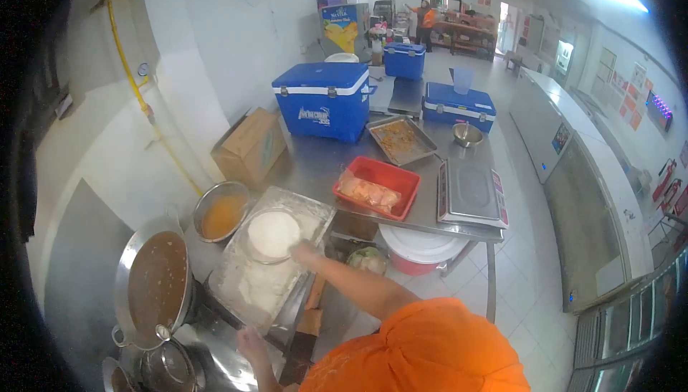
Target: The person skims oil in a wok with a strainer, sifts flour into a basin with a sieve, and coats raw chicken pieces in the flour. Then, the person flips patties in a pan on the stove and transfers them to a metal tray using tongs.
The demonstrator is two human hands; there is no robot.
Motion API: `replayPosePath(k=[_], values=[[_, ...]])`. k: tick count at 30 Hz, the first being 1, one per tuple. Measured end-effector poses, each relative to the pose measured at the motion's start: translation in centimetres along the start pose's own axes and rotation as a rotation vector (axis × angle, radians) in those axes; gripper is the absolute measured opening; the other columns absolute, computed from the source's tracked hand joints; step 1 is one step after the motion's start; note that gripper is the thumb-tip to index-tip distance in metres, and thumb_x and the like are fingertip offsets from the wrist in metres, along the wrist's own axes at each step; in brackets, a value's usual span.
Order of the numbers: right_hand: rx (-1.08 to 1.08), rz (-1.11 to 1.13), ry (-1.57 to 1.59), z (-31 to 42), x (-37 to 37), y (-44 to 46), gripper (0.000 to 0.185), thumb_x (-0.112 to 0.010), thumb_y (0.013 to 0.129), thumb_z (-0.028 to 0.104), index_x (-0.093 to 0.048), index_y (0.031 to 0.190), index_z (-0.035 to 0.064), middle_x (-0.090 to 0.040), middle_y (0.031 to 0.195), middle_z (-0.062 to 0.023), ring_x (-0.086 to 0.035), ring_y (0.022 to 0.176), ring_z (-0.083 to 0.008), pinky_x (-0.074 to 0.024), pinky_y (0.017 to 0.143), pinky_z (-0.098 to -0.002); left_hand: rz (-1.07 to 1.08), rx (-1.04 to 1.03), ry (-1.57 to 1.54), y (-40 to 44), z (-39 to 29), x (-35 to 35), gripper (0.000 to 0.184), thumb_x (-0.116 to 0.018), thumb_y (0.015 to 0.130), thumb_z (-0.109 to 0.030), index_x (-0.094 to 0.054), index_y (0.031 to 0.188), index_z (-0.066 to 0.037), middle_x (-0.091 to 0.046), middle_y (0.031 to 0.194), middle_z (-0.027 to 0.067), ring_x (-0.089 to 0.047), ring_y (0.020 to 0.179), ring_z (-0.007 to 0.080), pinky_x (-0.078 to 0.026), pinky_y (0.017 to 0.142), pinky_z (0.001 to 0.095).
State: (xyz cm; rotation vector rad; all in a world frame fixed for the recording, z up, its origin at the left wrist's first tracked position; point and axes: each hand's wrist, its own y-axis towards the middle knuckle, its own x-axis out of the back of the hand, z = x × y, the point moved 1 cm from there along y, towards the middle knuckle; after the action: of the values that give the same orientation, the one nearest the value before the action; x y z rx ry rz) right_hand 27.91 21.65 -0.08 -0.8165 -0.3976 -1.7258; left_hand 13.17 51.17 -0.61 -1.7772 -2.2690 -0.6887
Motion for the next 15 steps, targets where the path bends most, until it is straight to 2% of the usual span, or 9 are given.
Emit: replayPosePath(k=[3, 6, 7, 8, 9, 10, 11, 14, 15], values=[[-0.069, -0.139, -0.007, -1.7, -2.6, -1.4, 0.033, -0.053, 0.087, 0.021, -0.067, 0.100, -0.0047, -0.064, 0.107, -0.0285, -0.066, 0.096, -0.0401, -0.0532, 0.081, -0.0435, -0.024, -0.003, 0.110, -2.0, 7.5, 3.2, 0.031, -0.053, 0.096, -0.025, -0.053, 0.082, 0.003, -0.055, 0.074, 0.0065, -0.047, 0.069, 0.0151, -0.042, 0.063, 0.0304], [-0.137, 0.190, 0.046, -1.9, 0.6, 0.0, 0.037, -0.054, 0.087, 0.024, -0.065, 0.105, -0.0062, -0.063, 0.109, -0.0289, -0.062, 0.104, -0.0407, -0.0515, 0.087, -0.0445, -0.195, 0.220, -0.049, -2.7, 5.0, 3.8, 0.037, -0.055, 0.095, -0.031, -0.056, 0.088, 0.005, -0.057, 0.080, 0.0108, -0.047, 0.073, 0.0171, -0.043, 0.066, 0.0304], [0.233, 0.326, -0.537, -2.3, 0.5, 0.7, 0.044, -0.057, 0.085, 0.031, -0.065, 0.101, -0.0089, -0.064, 0.103, -0.0303, -0.062, 0.101, -0.0433, -0.0501, 0.088, -0.0474, -0.079, 0.316, 0.033, -1.8, 7.2, 3.6, 0.039, -0.056, 0.094, -0.033, -0.058, 0.096, 0.007, -0.058, 0.085, 0.0131, -0.050, 0.076, 0.0178, -0.044, 0.068, 0.0311], [0.123, 0.143, -0.343, -4.0, -1.9, 2.6, 0.041, -0.057, 0.085, 0.029, -0.066, 0.099, -0.0087, -0.065, 0.099, -0.0300, -0.063, 0.099, -0.0433, -0.0506, 0.088, -0.0472, 0.049, 0.400, 0.122, -1.0, 9.3, 3.5, 0.044, -0.057, 0.094, -0.035, -0.059, 0.103, 0.008, -0.059, 0.091, 0.0155, -0.053, 0.080, 0.0184, -0.046, 0.071, 0.0317], [0.011, -0.034, -0.144, -6.9, -6.3, 4.1, 0.038, -0.056, 0.086, 0.027, -0.067, 0.096, -0.0085, -0.065, 0.095, -0.0297, -0.064, 0.096, -0.0432, -0.0510, 0.087, -0.0471, 0.070, 0.503, -0.043, -0.6, 8.8, 2.9, 0.043, -0.058, 0.093, -0.034, -0.060, 0.103, 0.008, -0.059, 0.094, 0.0157, -0.054, 0.082, 0.0186, -0.047, 0.072, 0.0322], [-0.101, -0.209, 0.057, -5.1, -5.6, 2.1, 0.036, -0.055, 0.086, 0.025, -0.068, 0.093, -0.0083, -0.066, 0.092, -0.0294, -0.065, 0.093, -0.0432, -0.0514, 0.086, -0.0469, 0.091, 0.602, -0.209, -0.2, 7.6, 2.2, 0.043, -0.059, 0.092, -0.034, -0.061, 0.103, 0.008, -0.059, 0.097, 0.0158, -0.055, 0.083, 0.0187, -0.048, 0.073, 0.0326], [-0.119, -0.160, -0.003, -3.1, -4.5, 0.6, 0.034, -0.052, 0.089, 0.023, -0.069, 0.095, -0.0049, -0.067, 0.092, -0.0274, -0.066, 0.091, -0.0423, -0.0522, 0.085, -0.0456, 0.063, 0.615, -0.429, 0.2, 6.1, 1.7, 0.035, -0.065, 0.088, -0.029, -0.061, 0.100, 0.003, -0.058, 0.103, 0.0132, -0.058, 0.087, 0.0205, -0.052, 0.070, 0.0358], [0.365, 0.223, -0.598, -2.5, -2.1, 1.4, 0.032, -0.052, 0.087, 0.022, -0.071, 0.097, -0.0016, -0.066, 0.099, -0.0252, -0.065, 0.095, -0.0404, -0.0521, 0.084, -0.0471, 0.467, -0.458, 0.712, 3.4, 12.1, 0.5, 0.027, -0.070, 0.084, -0.020, -0.060, 0.102, -0.003, -0.058, 0.100, 0.0103, -0.058, 0.087, 0.0201, -0.053, 0.063, 0.0308], [0.315, 0.197, -0.542, -2.3, -2.1, 1.1, 0.032, -0.052, 0.086, 0.022, -0.070, 0.097, -0.0030, -0.066, 0.100, -0.0253, -0.065, 0.097, -0.0409, -0.0515, 0.086, -0.0469, 0.363, -0.365, 0.376, 2.5, 11.5, -0.4, 0.024, -0.072, 0.082, -0.012, -0.057, 0.099, -0.007, -0.056, 0.088, 0.0084, -0.058, 0.083, 0.0218, -0.054, 0.062, 0.0347]])
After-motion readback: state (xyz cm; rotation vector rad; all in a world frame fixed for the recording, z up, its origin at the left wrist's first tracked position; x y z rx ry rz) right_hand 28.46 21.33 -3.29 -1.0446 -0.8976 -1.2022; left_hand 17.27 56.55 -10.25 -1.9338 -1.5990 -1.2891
